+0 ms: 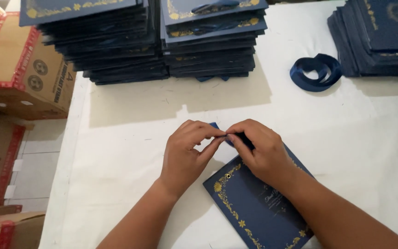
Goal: Threading blue ribbons through holes in small blue gift bags and tying them into decorative bows.
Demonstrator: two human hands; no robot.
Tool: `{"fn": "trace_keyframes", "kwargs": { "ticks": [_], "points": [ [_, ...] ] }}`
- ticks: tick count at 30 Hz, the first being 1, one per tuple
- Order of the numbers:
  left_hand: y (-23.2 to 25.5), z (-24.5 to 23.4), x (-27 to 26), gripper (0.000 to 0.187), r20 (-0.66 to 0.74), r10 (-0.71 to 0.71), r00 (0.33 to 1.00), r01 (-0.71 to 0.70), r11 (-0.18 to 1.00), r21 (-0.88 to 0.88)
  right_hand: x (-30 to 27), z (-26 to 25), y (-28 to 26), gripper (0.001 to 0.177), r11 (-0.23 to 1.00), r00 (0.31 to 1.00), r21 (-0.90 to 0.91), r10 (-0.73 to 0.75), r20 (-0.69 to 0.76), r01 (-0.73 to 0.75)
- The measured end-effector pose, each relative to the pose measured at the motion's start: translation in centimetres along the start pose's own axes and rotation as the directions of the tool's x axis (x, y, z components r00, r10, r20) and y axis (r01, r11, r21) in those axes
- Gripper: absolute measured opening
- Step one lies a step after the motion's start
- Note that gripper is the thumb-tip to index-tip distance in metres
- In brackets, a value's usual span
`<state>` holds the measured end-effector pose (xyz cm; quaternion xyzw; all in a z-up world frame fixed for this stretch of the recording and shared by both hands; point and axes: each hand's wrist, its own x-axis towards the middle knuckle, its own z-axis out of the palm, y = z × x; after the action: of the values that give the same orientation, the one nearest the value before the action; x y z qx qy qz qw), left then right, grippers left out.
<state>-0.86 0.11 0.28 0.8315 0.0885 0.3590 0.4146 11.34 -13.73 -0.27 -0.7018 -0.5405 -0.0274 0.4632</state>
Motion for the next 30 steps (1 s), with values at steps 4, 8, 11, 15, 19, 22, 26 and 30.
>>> {"fn": "trace_keyframes", "kwargs": {
  "ticks": [4, 8, 11, 15, 19, 22, 26, 30],
  "points": [
    [0.3, 0.0, 0.0, 0.014, 0.035, -0.046, 0.998, 0.048, 0.996, -0.075, -0.2, 0.0, 0.1, 0.008, 0.999, 0.999, 0.019, 0.045, 0.018, -0.045],
    [0.3, -0.2, 0.0, 0.011, 0.051, -0.095, 0.994, 0.101, 0.983, -0.151, -0.5, -0.3, 0.2, 0.009, 1.000, 1.000, 0.018, 0.023, 0.016, -0.023],
    [0.5, -0.6, 0.3, 0.014, 0.113, -0.209, 0.971, 0.230, 0.945, -0.234, -0.8, -0.3, 0.7, 0.008, 0.997, 0.998, 0.041, 0.058, 0.011, -0.059],
    [-0.3, -0.3, 0.1, 0.011, 0.174, -0.290, 0.941, 0.335, 0.872, -0.357, -1.0, -0.1, 0.7, 0.007, 0.996, 0.998, 0.075, 0.055, -0.001, -0.055],
    [-1.1, 0.2, -0.3, 0.011, 0.229, -0.344, 0.911, 0.413, 0.781, -0.469, -1.1, -0.1, 0.5, 0.009, 0.991, 1.000, 0.132, 0.028, 0.000, -0.028],
    [-1.3, 0.3, -0.3, 0.012, 0.231, -0.362, 0.903, 0.430, 0.758, -0.490, -0.8, -0.2, 0.3, 0.008, 0.985, 0.999, 0.172, 0.022, 0.026, -0.026],
    [-1.0, 0.0, -0.1, 0.014, 0.205, -0.339, 0.918, 0.396, 0.801, -0.450, -0.7, -0.8, 0.2, 0.018, 0.943, 0.980, 0.272, 0.173, 0.095, -0.193],
    [0.0, -0.3, 0.2, 0.016, 0.196, -0.292, 0.936, 0.347, 0.858, -0.378, 0.2, -1.2, -1.1, 0.021, 0.904, 0.942, 0.277, 0.288, 0.171, -0.326]
  ]
}}
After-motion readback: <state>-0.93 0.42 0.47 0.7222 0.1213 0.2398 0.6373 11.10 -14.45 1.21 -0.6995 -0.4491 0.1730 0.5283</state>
